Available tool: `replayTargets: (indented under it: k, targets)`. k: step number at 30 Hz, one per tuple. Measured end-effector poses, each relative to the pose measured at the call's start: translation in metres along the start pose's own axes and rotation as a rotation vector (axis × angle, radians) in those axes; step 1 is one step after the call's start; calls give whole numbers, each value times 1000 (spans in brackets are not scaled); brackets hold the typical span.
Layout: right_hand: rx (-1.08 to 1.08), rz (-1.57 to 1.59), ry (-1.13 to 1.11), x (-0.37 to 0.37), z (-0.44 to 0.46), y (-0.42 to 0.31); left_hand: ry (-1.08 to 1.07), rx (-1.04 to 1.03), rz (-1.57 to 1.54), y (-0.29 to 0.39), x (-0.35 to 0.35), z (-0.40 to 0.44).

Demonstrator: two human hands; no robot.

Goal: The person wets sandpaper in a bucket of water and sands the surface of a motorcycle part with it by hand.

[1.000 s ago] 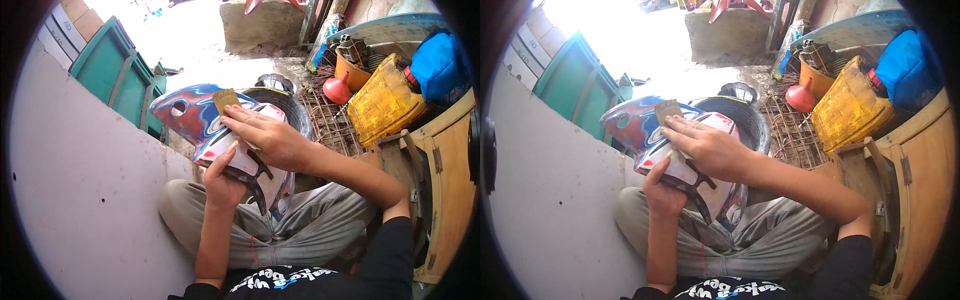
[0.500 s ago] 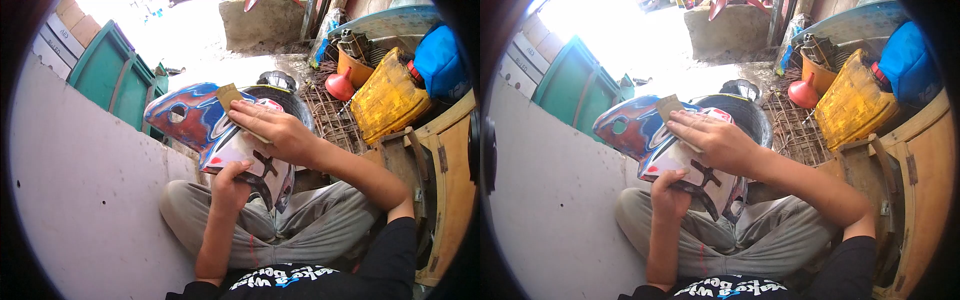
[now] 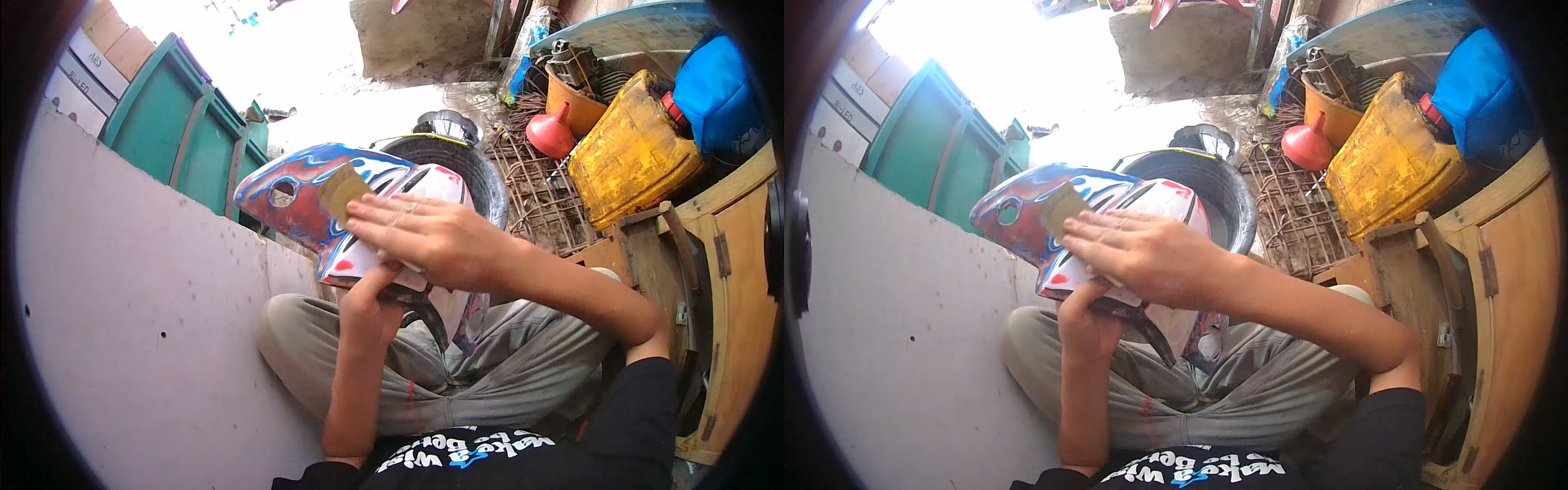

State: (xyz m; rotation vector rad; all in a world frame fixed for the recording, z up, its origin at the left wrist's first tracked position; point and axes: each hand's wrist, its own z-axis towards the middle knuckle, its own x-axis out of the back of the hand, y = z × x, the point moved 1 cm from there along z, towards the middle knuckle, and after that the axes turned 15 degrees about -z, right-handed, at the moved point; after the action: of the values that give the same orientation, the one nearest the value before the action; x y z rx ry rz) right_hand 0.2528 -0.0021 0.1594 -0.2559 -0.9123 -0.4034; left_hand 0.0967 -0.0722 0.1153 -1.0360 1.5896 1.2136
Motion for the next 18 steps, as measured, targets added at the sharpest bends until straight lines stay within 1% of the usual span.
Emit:
replayTargets:
  k: [1, 4, 5, 7, 9, 12, 13, 16, 17, 18]
  targets:
    - [0, 7, 15, -2, 0, 0, 76, -62, 33, -2, -7, -2]
    - [-188, -36, -66, 7, 1, 25, 60, -51, 143, 1, -2, -2]
    - [-224, -2, -59, 9, 1, 23, 90, -57, 106, -3, -7, -2]
    - [-98, 5, -35, 10, -1, 9, 19, -137, 227, -5, 0, -1]
    - [-20, 2, -17, 10, 0, 1, 46, -15, 31, -1, -7, -2]
    - [-227, -15, -15, 6, -3, 25, 62, 4, 207, 0, 2, 2]
    - [-248, -58, -38, 6, -6, 31, 52, 0, 223, -2, 4, 3]
    - [-71, -27, 39, -3, -6, 12, 48, -51, 145, -5, -6, 3]
    - [10, -34, 52, -1, -5, 7, 40, -26, 81, -6, -1, 4]
    - [-30, -59, 42, -1, -6, 12, 15, -18, 108, -4, 2, 5]
